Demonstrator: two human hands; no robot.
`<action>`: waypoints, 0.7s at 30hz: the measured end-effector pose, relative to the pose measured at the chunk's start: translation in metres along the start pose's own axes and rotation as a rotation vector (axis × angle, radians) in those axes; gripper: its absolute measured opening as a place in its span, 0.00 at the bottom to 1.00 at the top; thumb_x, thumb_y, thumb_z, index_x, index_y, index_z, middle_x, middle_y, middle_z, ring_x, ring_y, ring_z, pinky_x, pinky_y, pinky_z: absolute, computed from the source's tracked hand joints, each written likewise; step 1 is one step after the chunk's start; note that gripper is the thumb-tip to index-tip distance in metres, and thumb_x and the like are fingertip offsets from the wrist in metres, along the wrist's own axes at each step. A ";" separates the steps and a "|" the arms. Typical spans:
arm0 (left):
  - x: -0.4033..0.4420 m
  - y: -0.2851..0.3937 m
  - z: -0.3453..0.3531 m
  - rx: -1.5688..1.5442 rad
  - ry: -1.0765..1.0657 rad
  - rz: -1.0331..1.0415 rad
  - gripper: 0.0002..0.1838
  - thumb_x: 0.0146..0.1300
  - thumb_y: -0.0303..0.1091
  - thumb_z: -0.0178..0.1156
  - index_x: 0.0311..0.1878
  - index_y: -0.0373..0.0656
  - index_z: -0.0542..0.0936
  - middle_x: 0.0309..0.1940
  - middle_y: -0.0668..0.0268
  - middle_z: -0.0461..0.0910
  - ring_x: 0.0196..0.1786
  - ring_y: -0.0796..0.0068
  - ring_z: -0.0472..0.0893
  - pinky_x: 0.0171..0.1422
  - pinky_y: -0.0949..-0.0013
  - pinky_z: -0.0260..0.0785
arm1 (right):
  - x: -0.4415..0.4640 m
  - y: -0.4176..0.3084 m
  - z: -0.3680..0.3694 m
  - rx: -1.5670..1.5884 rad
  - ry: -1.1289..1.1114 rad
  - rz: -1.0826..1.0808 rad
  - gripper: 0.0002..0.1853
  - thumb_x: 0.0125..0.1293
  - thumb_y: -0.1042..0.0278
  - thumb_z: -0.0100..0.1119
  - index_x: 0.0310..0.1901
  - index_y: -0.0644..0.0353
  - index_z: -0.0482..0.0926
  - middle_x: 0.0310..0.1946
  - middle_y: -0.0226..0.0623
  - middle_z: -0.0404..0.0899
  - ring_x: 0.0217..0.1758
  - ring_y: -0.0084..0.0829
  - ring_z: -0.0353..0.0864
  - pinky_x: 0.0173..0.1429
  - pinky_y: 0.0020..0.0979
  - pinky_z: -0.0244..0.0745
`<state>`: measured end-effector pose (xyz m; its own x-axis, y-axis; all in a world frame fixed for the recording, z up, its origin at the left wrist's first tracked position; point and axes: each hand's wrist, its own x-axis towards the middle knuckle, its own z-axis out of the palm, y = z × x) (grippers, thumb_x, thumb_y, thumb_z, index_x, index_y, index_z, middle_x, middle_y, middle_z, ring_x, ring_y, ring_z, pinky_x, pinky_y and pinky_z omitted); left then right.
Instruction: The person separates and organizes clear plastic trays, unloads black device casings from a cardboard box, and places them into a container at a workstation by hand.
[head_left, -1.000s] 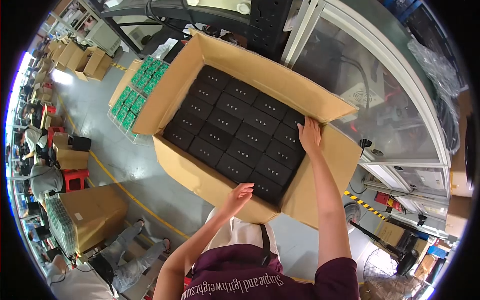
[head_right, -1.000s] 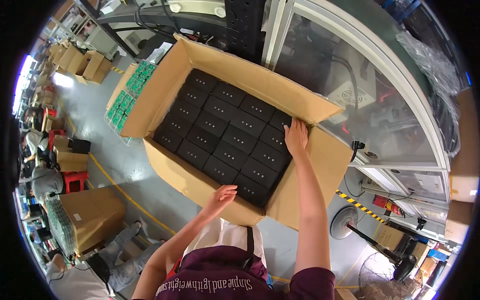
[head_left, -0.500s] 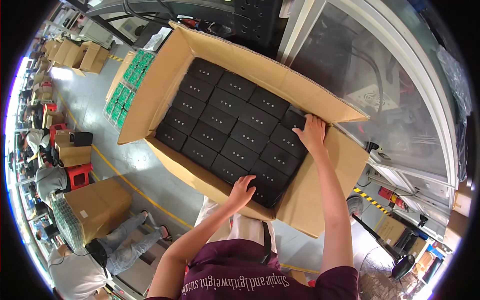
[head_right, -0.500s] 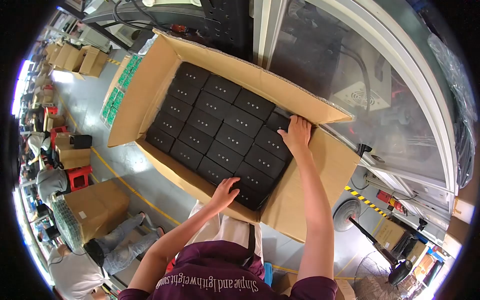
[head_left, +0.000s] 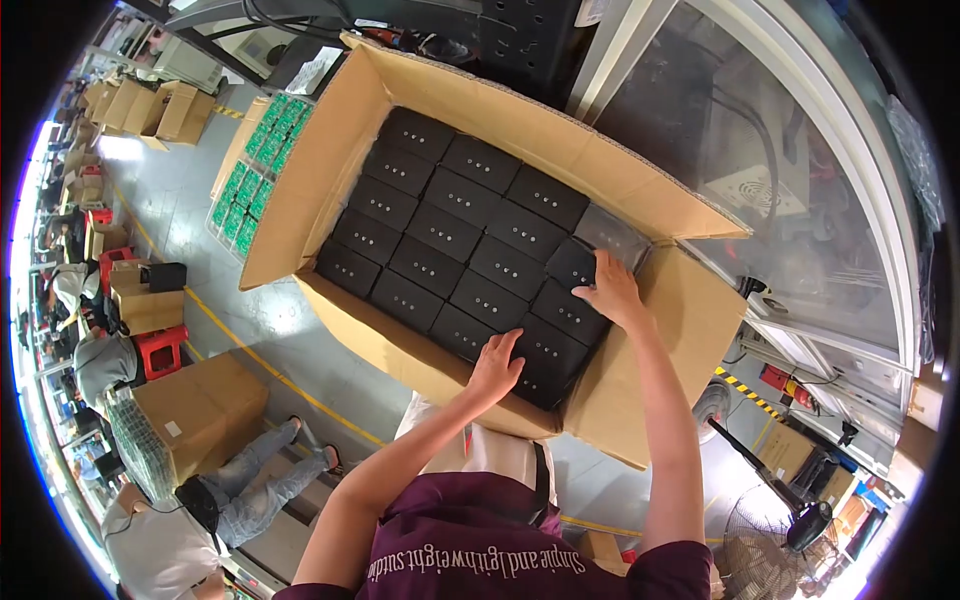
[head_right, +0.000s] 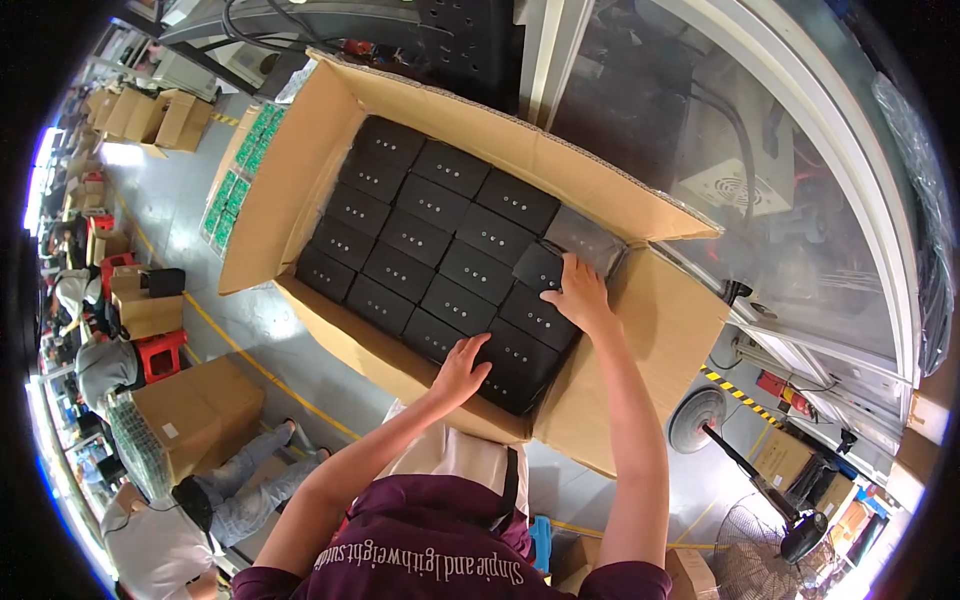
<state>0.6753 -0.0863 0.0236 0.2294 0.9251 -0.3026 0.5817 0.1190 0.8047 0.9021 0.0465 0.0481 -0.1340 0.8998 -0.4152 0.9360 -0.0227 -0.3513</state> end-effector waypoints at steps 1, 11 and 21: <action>0.000 0.000 -0.001 -0.019 -0.028 -0.018 0.28 0.55 0.29 0.57 0.60 0.43 0.64 0.50 0.51 0.70 0.53 0.48 0.70 0.58 0.56 0.63 | -0.002 -0.004 -0.003 -0.061 0.007 -0.006 0.37 0.51 0.51 0.65 0.56 0.66 0.62 0.54 0.53 0.65 0.59 0.50 0.64 0.63 0.44 0.60; -0.003 0.022 -0.019 -0.828 -0.068 -0.256 0.25 0.62 0.37 0.57 0.62 0.45 0.65 0.53 0.61 0.71 0.57 0.64 0.70 0.63 0.61 0.60 | -0.039 -0.041 -0.048 0.017 0.039 0.072 0.33 0.54 0.50 0.62 0.54 0.65 0.66 0.43 0.55 0.75 0.47 0.51 0.76 0.51 0.41 0.72; -0.013 0.004 -0.052 -1.454 -0.052 -0.607 0.23 0.55 0.39 0.65 0.53 0.42 0.71 0.45 0.67 0.76 0.47 0.73 0.77 0.54 0.66 0.72 | -0.049 -0.032 0.031 -0.006 0.384 -0.188 0.28 0.59 0.53 0.59 0.54 0.66 0.69 0.44 0.48 0.73 0.51 0.49 0.71 0.57 0.40 0.66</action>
<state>0.6343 -0.0788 0.0567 0.2929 0.6032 -0.7419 -0.6173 0.7118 0.3351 0.8688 -0.0107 0.0533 -0.1721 0.9851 -0.0012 0.9090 0.1583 -0.3856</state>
